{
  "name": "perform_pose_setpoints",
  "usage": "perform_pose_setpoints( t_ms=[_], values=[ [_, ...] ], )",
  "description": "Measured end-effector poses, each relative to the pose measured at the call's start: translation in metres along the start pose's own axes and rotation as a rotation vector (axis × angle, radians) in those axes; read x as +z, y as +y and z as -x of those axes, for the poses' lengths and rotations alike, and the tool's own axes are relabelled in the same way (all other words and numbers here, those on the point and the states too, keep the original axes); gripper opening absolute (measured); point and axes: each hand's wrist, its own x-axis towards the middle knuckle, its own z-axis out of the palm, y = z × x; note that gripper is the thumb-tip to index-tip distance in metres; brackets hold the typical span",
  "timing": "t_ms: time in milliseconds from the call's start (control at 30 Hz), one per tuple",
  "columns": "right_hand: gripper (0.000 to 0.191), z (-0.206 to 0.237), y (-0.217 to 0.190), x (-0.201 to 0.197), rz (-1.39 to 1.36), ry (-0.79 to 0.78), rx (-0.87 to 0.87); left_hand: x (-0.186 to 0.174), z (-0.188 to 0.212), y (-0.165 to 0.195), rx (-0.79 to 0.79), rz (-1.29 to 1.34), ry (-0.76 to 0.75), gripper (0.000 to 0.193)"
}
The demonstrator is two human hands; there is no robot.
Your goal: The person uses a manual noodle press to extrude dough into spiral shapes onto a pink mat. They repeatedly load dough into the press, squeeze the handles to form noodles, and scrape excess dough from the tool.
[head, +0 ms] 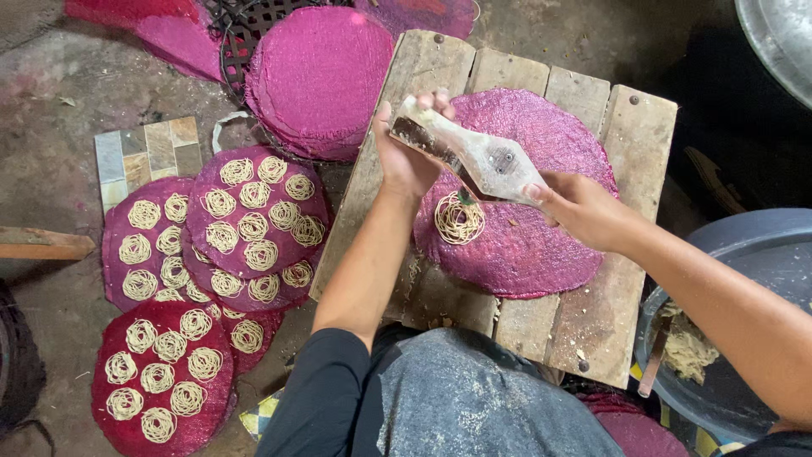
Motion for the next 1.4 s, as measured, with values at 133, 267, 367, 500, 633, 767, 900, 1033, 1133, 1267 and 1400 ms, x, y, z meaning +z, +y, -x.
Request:
perform_pose_setpoints(
  t_ms=[133, 267, 367, 500, 633, 767, 900, 1033, 1133, 1267, 1400],
  values=[
    [0.072, -0.006, 0.017, 0.001, -0.135, -0.002, -0.012, -0.033, 0.013, -0.011, -0.419, -0.736, 0.262, 0.072],
    [0.074, -0.017, 0.03, 0.005, -0.125, 0.104, -0.148, -0.058, 0.024, -0.023, -0.58, -0.967, 0.169, 0.077],
    [0.07, -0.024, 0.038, 0.009, -0.169, 0.129, -0.179, -0.057, 0.048, -0.018, -0.376, -1.394, -0.005, 0.059],
    [0.066, -0.028, 0.049, 0.01, -0.213, 0.097, -0.133, -0.037, 0.083, 0.004, 0.022, -1.979, -0.09, 0.057],
    [0.057, -0.036, 0.054, 0.006, -0.409, -0.15, -0.194, -0.007, 0.06, 0.022, 0.098, -0.941, -0.076, 0.042],
    [0.065, -0.048, 0.04, -0.006, -0.439, -0.438, -0.024, 0.017, 0.015, 0.015, -0.005, 0.205, 0.052, 0.051],
    [0.064, -0.059, 0.005, -0.02, -0.128, -0.102, -0.055, 0.02, -0.028, 0.021, 0.133, 0.247, -0.081, 0.048],
    [0.07, -0.065, -0.034, -0.01, 0.062, 0.045, -0.115, 0.0, -0.048, 0.039, 0.184, 0.244, -0.164, 0.05],
    [0.068, -0.062, -0.043, -0.014, 0.046, -0.039, -0.014, -0.012, -0.049, 0.036, 0.203, 0.198, -0.017, 0.051],
    [0.068, -0.064, -0.04, -0.035, 0.203, -0.015, -0.068, -0.009, -0.059, 0.021, 0.188, 0.281, 0.097, 0.046],
    [0.066, -0.073, -0.044, -0.032, 0.183, 0.169, -0.245, -0.003, -0.074, 0.032, 0.252, 0.235, 0.007, 0.046]
  ],
)
